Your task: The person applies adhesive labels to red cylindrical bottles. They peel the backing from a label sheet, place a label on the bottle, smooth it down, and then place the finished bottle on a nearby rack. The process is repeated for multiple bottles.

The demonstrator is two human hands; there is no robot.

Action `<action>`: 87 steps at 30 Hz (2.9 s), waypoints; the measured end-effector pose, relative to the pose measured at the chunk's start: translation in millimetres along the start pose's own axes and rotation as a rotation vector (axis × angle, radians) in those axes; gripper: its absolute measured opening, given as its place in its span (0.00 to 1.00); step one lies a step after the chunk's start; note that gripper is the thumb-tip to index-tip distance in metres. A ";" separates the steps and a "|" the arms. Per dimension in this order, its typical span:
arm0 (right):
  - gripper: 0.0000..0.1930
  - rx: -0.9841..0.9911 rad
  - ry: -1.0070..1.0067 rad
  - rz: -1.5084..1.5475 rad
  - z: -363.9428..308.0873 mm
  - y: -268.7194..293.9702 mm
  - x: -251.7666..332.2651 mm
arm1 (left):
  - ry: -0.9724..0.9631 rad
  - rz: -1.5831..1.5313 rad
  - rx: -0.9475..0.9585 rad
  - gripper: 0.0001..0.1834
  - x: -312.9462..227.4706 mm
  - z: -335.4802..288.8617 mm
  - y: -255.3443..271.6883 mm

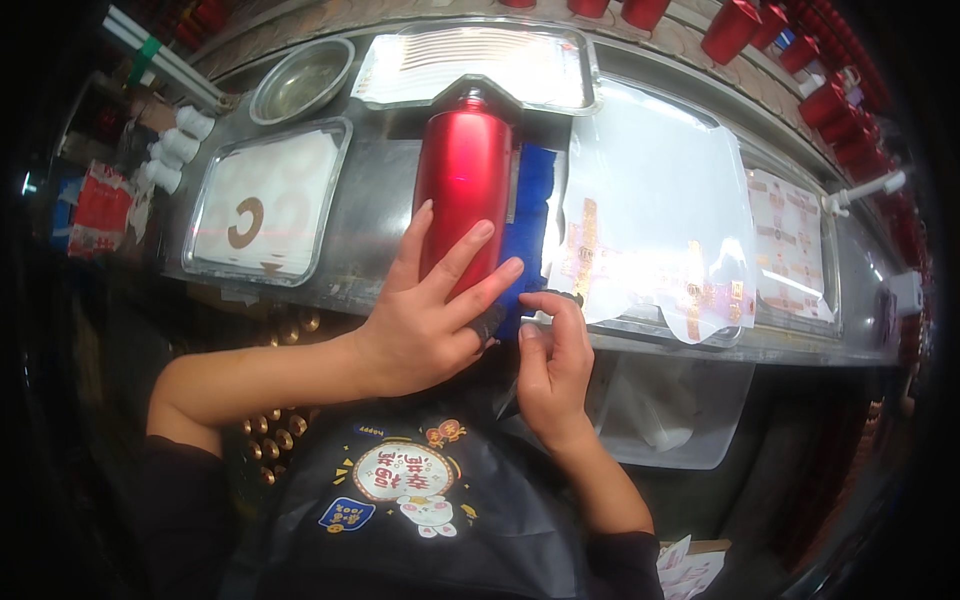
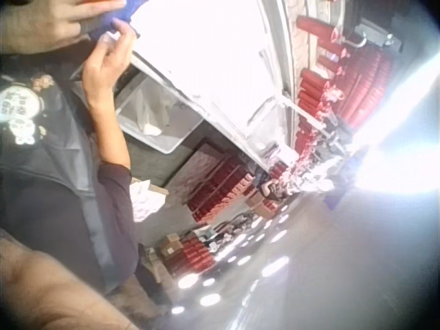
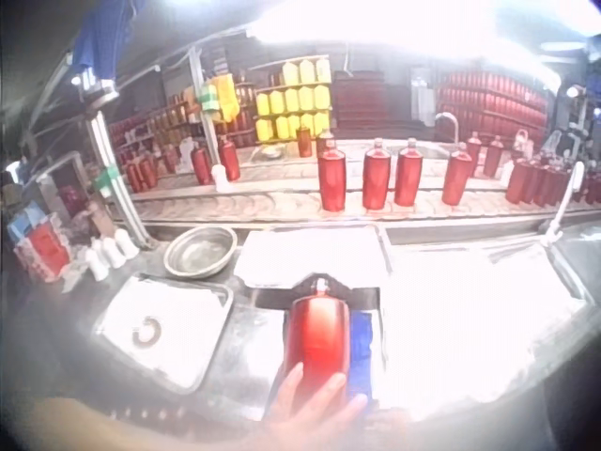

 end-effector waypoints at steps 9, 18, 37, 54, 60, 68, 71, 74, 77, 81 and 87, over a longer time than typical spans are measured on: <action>0.17 0.111 0.371 -0.221 -12.8 -34.1 45.2 | 0.122 0.004 -0.122 0.30 22.4 -11.3 -20.2; 0.16 0.123 0.109 -0.122 -20.5 -40.2 6.8 | 0.358 -0.560 -0.451 0.38 54.6 -59.7 -45.5; 0.19 0.196 0.570 -0.474 -11.7 -52.4 73.8 | 0.168 -0.168 -0.253 0.30 32.4 -24.0 -27.4; 0.36 -0.380 -0.754 -0.851 -15.0 312.5 -99.9 | 0.193 -0.272 -0.210 0.42 36.1 -31.8 -40.9; 0.33 -0.247 -0.671 -0.746 14.5 339.1 -130.4 | 0.260 -0.250 -0.171 0.39 40.1 -34.9 -44.8; 0.20 -0.497 -1.198 -0.869 12.7 499.3 -206.8 | 0.294 -0.222 -0.133 0.41 35.9 -34.0 -41.1; 0.20 -0.330 -1.324 -0.890 22.5 520.5 -247.2 | 0.327 -0.223 -0.132 0.39 34.9 -34.0 -40.6; 0.20 -0.232 -1.406 -0.844 31.4 530.4 -278.8 | 0.354 -0.220 -0.119 0.40 34.5 -34.0 -41.9; 0.17 -0.131 -1.513 -0.768 34.5 530.7 -298.7 | 0.349 -0.235 -0.118 0.40 32.9 -34.4 -41.3; 0.16 -0.017 -1.563 -0.671 29.2 524.8 -312.2 | 0.351 -0.235 -0.110 0.40 33.0 -33.4 -39.0; 0.19 -0.692 -0.993 -0.821 34.2 550.6 -294.8 | 0.355 -0.257 -0.135 0.38 33.6 -33.0 -36.4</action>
Point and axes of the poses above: each hand's wrist, its own z-axis towards the middle knuckle, its own y-axis out of the back of the hand, x = y × z, the point moved 9 cm from there along z, towards the middle knuckle, and after that the axes turned 13 degrees about x, right-handed, at the moved point
